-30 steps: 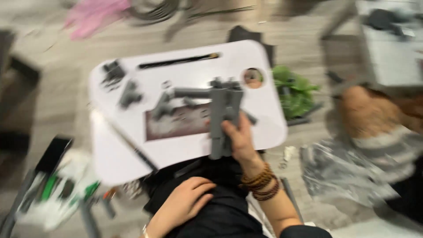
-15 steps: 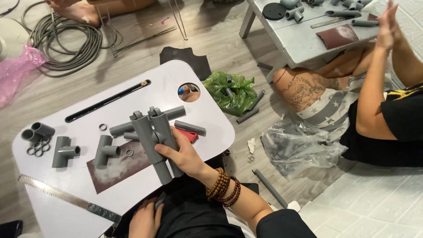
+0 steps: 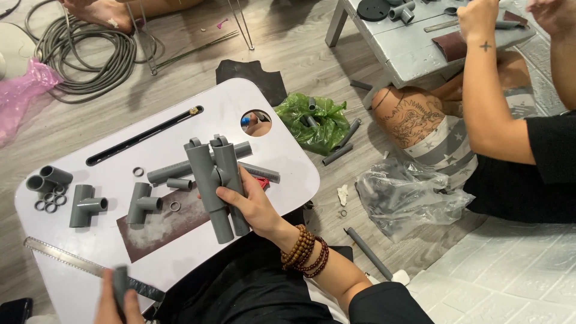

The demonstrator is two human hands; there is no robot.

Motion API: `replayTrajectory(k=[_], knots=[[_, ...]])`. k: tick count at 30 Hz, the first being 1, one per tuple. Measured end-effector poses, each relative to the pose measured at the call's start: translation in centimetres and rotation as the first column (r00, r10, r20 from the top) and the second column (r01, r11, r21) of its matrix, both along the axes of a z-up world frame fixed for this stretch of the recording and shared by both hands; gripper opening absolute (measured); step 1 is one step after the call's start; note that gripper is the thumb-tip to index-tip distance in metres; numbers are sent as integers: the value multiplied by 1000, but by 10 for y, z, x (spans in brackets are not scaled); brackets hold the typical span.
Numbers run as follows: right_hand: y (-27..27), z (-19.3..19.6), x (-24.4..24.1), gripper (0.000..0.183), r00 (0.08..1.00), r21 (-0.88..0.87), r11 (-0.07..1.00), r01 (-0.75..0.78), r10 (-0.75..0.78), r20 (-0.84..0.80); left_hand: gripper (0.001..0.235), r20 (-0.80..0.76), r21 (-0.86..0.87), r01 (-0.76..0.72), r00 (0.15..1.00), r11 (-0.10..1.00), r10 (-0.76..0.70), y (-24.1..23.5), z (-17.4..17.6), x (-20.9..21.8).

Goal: The person assembles a chain-like structure using gray PVC pipes and circular connectors. They connect the pieces by hand, forming a flexible chain, and then place the completed assembly on a white table.

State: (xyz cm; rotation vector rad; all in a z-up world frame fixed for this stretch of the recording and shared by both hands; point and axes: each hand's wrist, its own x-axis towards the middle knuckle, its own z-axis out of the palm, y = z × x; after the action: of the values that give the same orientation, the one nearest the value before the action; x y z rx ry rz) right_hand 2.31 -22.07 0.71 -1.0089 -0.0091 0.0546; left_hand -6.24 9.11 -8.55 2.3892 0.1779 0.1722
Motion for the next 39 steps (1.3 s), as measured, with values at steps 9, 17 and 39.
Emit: replayTrajectory(k=[9,17,39], knots=[[1,7,-3,48,996,-66,997,-40,45,76,56,402,378,-122,915,918,-44,0,-33,54],[9,-2,-3,46,999,-128,992,-24,20,-37,51,397,363,-125,917,924,-32,0,-45,53],[40,37,8,47,980,-185,967,-175,189,58,50,311,403,-133,950,905,1,-11,-31,57]])
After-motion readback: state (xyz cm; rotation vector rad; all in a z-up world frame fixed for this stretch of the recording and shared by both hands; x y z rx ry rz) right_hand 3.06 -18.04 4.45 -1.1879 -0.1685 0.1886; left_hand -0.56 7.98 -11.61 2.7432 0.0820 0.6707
